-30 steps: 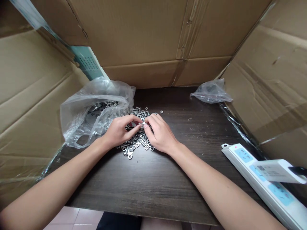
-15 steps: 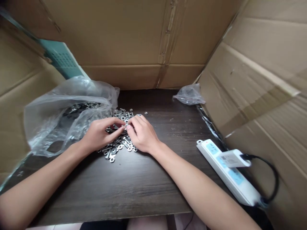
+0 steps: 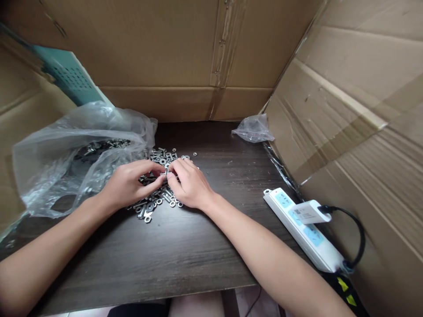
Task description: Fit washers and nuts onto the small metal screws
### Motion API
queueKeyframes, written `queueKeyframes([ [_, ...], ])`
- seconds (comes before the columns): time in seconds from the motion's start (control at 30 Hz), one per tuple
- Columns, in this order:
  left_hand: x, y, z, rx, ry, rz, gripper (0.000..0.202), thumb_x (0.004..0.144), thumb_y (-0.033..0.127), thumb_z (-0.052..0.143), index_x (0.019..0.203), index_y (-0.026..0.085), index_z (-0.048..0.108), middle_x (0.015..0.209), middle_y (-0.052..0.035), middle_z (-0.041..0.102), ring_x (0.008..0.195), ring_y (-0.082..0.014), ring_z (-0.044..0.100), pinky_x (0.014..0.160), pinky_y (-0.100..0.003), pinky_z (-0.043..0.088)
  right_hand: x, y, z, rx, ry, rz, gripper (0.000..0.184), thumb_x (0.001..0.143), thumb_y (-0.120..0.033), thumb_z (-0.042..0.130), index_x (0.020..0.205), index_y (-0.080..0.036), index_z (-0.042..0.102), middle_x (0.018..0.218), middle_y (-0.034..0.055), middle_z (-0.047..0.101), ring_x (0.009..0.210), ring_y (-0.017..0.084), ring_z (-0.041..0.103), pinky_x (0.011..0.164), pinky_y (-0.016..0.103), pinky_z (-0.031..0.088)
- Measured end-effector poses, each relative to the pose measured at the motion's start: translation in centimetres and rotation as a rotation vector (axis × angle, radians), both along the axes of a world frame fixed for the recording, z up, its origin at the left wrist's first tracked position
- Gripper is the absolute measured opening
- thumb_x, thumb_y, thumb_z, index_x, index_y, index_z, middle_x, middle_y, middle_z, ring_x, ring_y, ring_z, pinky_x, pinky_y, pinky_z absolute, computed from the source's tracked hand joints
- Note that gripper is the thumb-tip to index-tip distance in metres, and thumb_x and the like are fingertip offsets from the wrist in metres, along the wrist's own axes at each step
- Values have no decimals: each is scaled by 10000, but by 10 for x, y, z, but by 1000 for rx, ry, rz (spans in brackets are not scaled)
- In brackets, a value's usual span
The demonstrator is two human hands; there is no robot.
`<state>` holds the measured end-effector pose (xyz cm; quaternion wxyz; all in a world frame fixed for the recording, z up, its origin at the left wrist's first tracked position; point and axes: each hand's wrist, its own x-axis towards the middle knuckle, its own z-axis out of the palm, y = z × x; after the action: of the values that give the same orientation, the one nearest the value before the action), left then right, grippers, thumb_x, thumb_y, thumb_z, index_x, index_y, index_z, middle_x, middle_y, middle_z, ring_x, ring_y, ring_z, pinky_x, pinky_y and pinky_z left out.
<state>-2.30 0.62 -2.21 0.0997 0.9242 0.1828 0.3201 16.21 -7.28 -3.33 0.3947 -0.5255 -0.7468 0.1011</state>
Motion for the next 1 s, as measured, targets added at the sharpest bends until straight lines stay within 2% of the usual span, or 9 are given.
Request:
queueKeyframes([
  [0.27,-1,-1,-1,-9,69,-22,153,965,264,511,973,160,623,870,-29,666,781,-151,632,699,-268,482,0,3,-4,19,-6,38,253,1019,-244,362,778,-211,433,773,29,540,770,191,454,785,351,385],
  [0.53,-3,0,1,5,89,5,139,936,269,524,937,159,611,841,-25,666,760,-159,629,681,-270,471,0,0,-1,-2,-4,11,98,968,-224,437,879,-202,473,877,48,565,838,206,487,787,361,393],
  [1.0,0,-1,-3,60,60,-19,149,966,256,514,962,151,619,826,-33,675,737,-164,631,672,-280,481,-1,3,-5,4,-78,24,234,997,-227,359,770,-216,413,751,34,507,765,203,436,732,349,372],
])
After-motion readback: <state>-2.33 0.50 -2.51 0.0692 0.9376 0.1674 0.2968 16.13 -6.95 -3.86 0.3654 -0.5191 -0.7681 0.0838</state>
